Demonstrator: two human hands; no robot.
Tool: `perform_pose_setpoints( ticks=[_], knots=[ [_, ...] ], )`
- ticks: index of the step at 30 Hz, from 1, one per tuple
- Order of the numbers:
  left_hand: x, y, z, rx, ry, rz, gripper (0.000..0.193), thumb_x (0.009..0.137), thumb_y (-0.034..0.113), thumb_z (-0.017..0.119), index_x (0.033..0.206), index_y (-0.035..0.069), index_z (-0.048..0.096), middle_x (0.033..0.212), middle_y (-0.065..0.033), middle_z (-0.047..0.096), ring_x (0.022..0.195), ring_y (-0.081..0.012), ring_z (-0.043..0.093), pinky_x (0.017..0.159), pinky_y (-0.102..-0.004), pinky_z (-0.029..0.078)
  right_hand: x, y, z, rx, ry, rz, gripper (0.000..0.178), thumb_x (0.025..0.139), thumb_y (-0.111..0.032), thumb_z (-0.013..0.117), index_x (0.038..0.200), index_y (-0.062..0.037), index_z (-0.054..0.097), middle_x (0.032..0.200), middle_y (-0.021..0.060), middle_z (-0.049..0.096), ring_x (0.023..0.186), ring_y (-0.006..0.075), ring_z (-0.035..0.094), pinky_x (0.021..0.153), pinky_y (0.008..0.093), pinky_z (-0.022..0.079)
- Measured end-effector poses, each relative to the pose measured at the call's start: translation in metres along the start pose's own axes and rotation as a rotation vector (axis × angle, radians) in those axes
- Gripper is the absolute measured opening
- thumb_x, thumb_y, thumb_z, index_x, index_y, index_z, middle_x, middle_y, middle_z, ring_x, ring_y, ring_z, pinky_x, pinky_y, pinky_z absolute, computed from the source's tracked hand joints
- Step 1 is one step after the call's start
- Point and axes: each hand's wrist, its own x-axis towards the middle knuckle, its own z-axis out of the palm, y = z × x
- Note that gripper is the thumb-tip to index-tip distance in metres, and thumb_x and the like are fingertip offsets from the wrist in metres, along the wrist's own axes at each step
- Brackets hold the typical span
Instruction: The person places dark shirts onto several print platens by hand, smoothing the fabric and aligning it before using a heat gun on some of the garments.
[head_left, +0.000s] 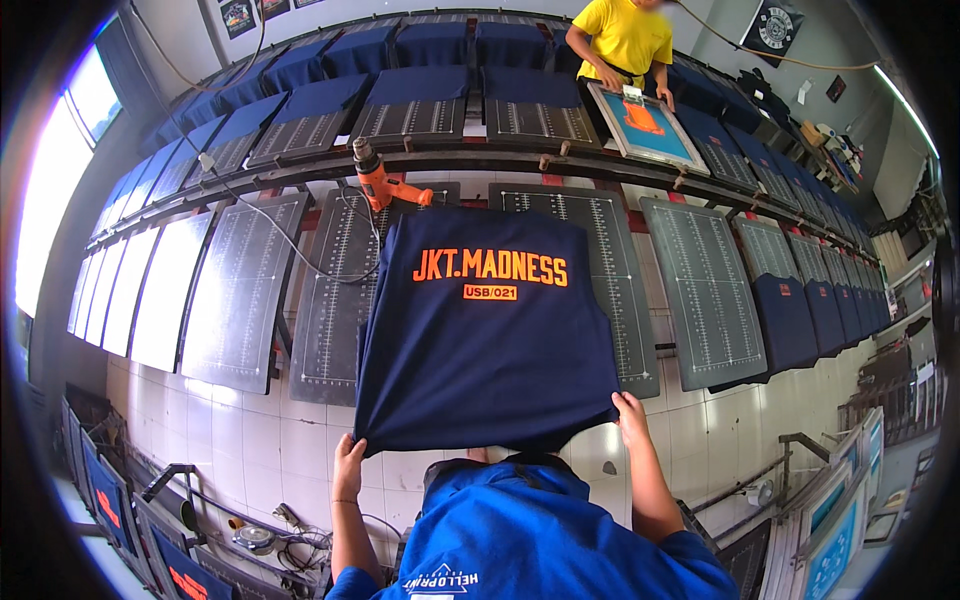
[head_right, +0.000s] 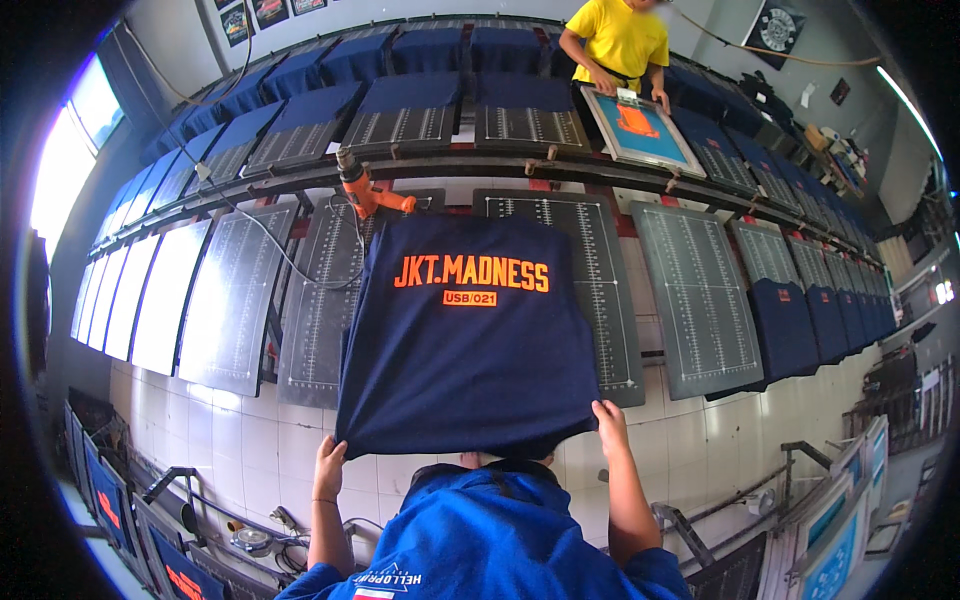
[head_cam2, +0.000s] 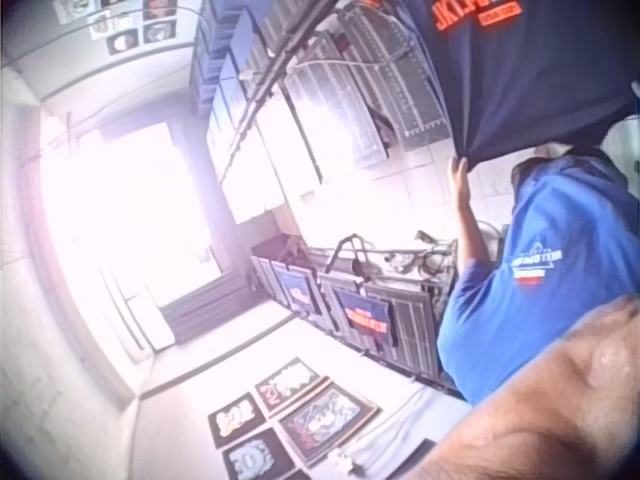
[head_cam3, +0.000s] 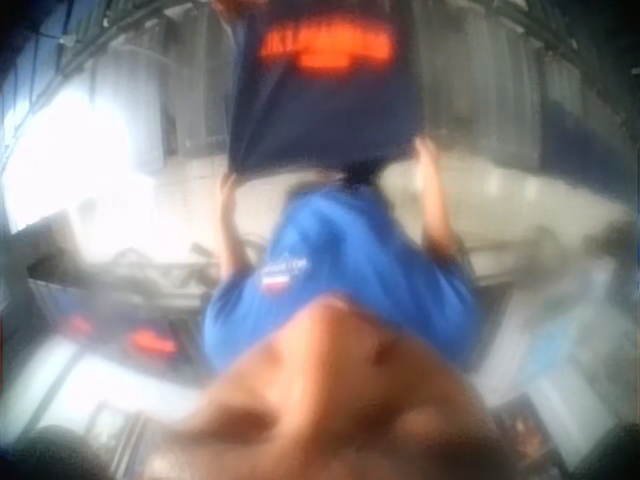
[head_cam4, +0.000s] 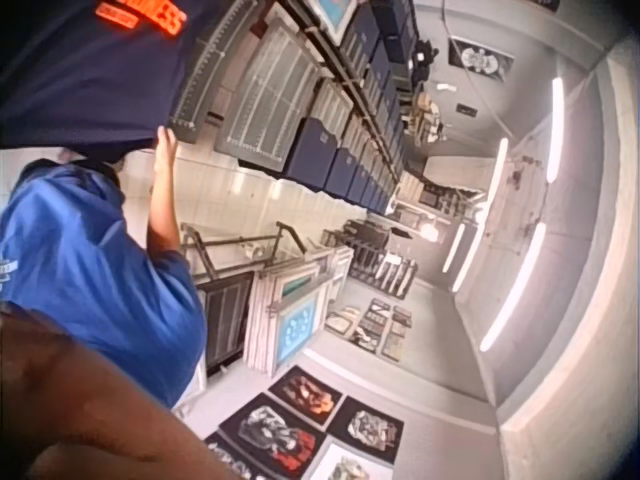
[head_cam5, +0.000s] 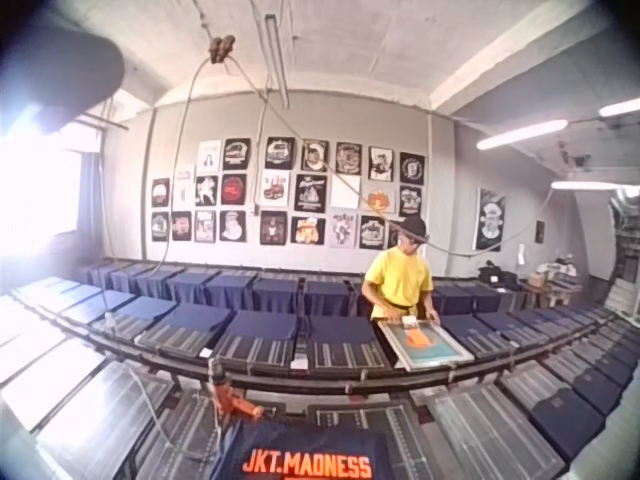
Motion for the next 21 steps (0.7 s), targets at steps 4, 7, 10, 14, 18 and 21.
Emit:
perform_pose_setpoints(
  ticks=[4, 7, 10, 14, 18, 21],
  knots=[
    [-0.007, -0.024, -0.007, 0.007, 0.02, -0.02, 0.011, 0.088, 0.004, 0.056, 0.082, 0.008, 0.048, 0.075, 0.0059, 0.04, 0.071, -0.0053, 0.038, 0.062, -0.0224, 0.033, -0.008, -0.005, 0.005, -0.178, 0.123, -0.016, 0.016, 0.093, -0.025, 0.059, 0.087, -0.0094, 0.059, 0.076, -0.0054, 0.055, 0.064, 0.0057, 0.05, 0.057, 0.0223, 0.041],
    [-0.008, -0.032, -0.009, 0.065, 0.028, -0.026, 0.012, 0.086, 0.004, 0.059, 0.082, 0.006, 0.048, 0.075, 0.0053, 0.04, 0.071, -0.0061, 0.039, 0.063, -0.0231, 0.034, -0.01, -0.007, 0.006, -0.299, 0.204, -0.056, 0.018, 0.092, -0.024, 0.059, 0.084, -0.0084, 0.059, 0.072, -0.0044, 0.052, 0.062, 0.006, 0.047, 0.057, 0.023, 0.039],
    [0.006, -0.023, -0.004, 0.233, 0.005, 0.096, 0.016, 0.084, 0.007, 0.062, 0.082, 0.003, 0.047, 0.074, 0.0031, 0.041, 0.07, -0.0082, 0.041, 0.061, -0.0256, 0.036, 0.0, -0.008, -0.002, -0.467, 0.15, -0.114, 0.018, 0.09, -0.022, 0.062, 0.085, -0.0048, 0.061, 0.07, -0.002, 0.053, 0.066, 0.0082, 0.05, 0.061, 0.0261, 0.041],
    [0.048, 0.022, 0.03, 0.58, 0.096, 0.24, 0.027, 0.082, 0.016, 0.068, 0.081, -0.002, 0.048, 0.065, -0.006, 0.045, 0.061, -0.0132, 0.043, 0.056, -0.0311, 0.041, 0.014, -0.044, 0.016, -0.572, 0.145, -0.132, 0.024, 0.083, -0.02, 0.068, 0.089, 0.0031, 0.062, 0.079, 0.0052, 0.062, 0.074, 0.0125, 0.055, 0.07, 0.0286, 0.045],
    [0.077, 0.067, 0.056, 0.768, 0.195, 0.23, 0.027, 0.08, 0.019, 0.07, 0.077, -0.003, 0.054, 0.062, -0.0155, 0.057, 0.06, -0.0267, 0.059, 0.058, -0.0381, 0.046, 0.045, -0.07, 0.03, -0.598, 0.12, -0.104, 0.038, 0.08, -0.021, 0.071, 0.103, 0.0061, 0.057, 0.092, 0.0122, 0.065, 0.083, 0.0169, 0.061, 0.076, 0.0294, 0.048],
    [0.098, 0.081, 0.073, 0.922, 0.176, 0.27, 0.025, 0.078, 0.017, 0.07, 0.078, -0.003, 0.055, 0.066, -0.0189, 0.06, 0.066, -0.0363, 0.062, 0.061, -0.0416, 0.048, 0.066, -0.079, 0.04, -0.589, 0.12, -0.131, 0.047, 0.079, -0.018, 0.073, 0.113, 0.0069, 0.051, 0.099, 0.0163, 0.065, 0.09, 0.02, 0.063, 0.081, 0.0306, 0.049]
  ],
)
